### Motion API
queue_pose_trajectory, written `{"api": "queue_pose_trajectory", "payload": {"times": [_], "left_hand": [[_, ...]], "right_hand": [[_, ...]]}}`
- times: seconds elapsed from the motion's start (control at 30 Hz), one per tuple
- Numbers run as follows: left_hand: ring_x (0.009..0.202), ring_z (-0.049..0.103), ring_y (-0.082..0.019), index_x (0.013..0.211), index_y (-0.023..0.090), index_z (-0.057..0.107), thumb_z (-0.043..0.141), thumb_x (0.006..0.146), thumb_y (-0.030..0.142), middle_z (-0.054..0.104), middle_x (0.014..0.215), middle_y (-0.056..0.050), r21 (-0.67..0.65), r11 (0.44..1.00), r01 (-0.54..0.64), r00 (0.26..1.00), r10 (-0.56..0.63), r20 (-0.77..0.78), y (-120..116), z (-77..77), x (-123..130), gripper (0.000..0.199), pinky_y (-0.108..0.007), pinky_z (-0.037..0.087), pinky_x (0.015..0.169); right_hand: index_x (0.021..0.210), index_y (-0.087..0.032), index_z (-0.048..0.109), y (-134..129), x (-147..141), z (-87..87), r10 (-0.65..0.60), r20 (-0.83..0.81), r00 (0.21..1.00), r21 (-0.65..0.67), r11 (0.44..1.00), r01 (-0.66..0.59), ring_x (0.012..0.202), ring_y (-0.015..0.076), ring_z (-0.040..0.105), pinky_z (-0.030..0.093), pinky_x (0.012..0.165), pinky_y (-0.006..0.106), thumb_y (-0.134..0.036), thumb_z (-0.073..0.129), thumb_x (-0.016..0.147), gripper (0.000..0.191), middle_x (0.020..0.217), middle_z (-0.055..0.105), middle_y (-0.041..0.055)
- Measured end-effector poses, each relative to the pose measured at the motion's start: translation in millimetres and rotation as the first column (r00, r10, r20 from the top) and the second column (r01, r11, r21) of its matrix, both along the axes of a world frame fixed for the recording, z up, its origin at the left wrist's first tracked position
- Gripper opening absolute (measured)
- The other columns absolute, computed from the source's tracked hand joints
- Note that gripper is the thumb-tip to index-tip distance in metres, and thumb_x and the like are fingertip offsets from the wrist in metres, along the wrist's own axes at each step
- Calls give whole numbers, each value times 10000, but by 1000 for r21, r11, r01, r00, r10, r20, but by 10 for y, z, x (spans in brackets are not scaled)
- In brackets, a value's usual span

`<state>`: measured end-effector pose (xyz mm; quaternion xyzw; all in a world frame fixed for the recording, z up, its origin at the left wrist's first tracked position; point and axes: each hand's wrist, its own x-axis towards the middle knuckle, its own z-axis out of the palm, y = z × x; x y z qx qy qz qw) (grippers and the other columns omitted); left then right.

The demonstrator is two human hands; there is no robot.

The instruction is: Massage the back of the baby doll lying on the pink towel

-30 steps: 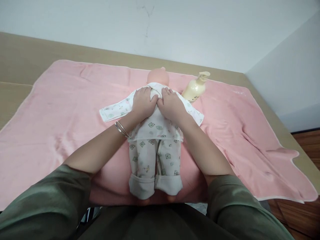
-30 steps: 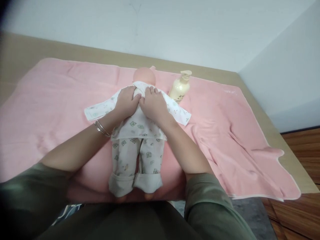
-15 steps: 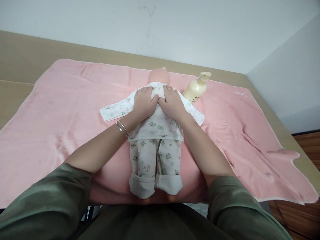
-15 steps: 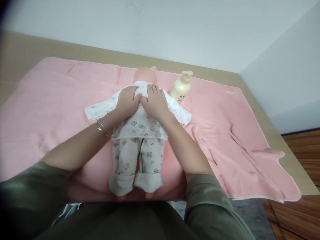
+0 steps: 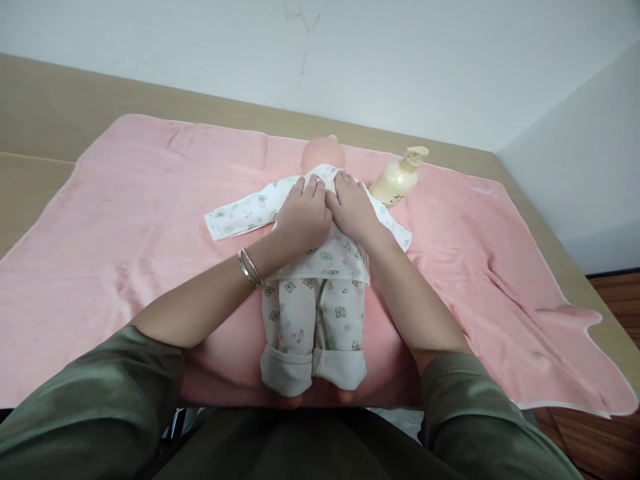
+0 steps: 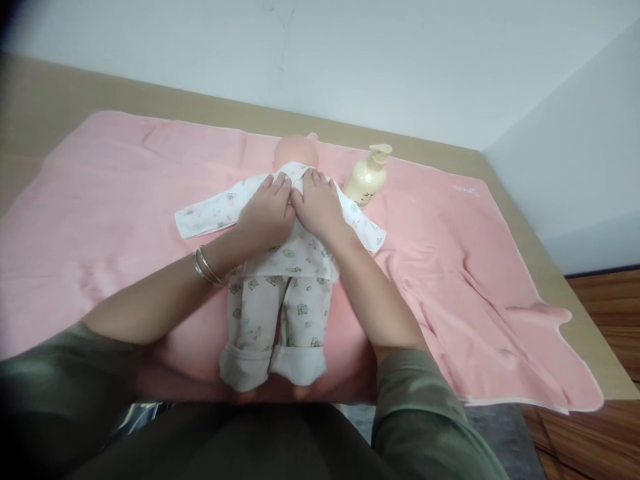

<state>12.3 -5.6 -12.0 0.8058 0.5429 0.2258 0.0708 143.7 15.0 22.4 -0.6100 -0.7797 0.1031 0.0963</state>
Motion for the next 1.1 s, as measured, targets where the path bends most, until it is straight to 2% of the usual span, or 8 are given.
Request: {"api": "queue_pose_trajectory", "payload": {"times": [0.13,0.27,0.43,0.57,0.67,0.77,0.97,1.1], "left_hand": [[1640,300,-342,1587,-67,379,269,1020,214,373,1706,-251,-111,994,-7,1000,6,-10,240,62,-161,641,-500,201,1391],[1634,314,-353,1588,-25,396,268,1024,264,364,1712,-249,-110,993,-47,997,54,57,349,-23,-217,646,-538,224,1377],[1633,317,-369,1582,33,417,305,1026,296,427,1675,-253,-21,995,-100,990,102,94,159,-109,-88,625,-603,243,1353],[1613,342,-415,1575,33,428,369,1022,310,412,1680,-269,27,992,-127,991,126,40,-52,-63,1,621,-627,290,1321],[1613,341,-409,1576,36,428,367,1015,301,411,1682,-264,1,996,-95,995,95,20,-31,-28,-31,623,-621,303,1317],[1609,357,-378,1564,18,436,344,1000,250,441,1665,-254,-56,996,-64,998,66,24,144,3,-130,617,-599,304,1326],[1353,632,-343,1328,78,647,286,989,214,680,1401,-231,-107,990,-86,992,96,87,409,26,-268,514,-525,472,1224],[1486,516,-366,1437,67,558,290,1015,260,596,1514,-253,-21,996,-84,993,86,82,313,-75,-226,535,-598,374,1282]], "right_hand": [[1586,64,386,-315,-206,16,-114,151,982,109,989,99,1519,402,475,340,1287,530,-282,257,1084,623,1593,509,304],[1581,42,399,-481,-296,-15,-134,171,976,173,979,104,1460,439,531,427,1214,560,-283,303,1072,612,1537,541,338],[1592,27,400,-143,-57,-34,-2,-18,1000,55,998,3,1597,366,384,330,1319,546,-229,309,1029,625,1670,443,241],[1600,68,369,99,74,-96,-67,-96,993,25,997,69,1608,348,372,290,1347,509,-297,286,1033,680,1699,385,251],[1585,110,362,73,40,-93,-47,-42,998,56,997,49,1608,360,366,258,1353,530,-267,264,1026,681,1679,401,285],[1595,125,327,-88,-52,-20,-38,28,999,31,999,37,1624,386,324,230,1358,556,-246,267,1029,679,1683,379,307],[1596,133,314,-390,-233,27,-16,40,999,60,998,13,1637,434,270,290,1335,588,-270,392,1001,723,1700,310,340],[1577,140,349,-216,-168,-55,-23,-3,1000,82,996,24,1633,413,291,248,1354,570,-266,336,1021,688,1683,360,328]]}}
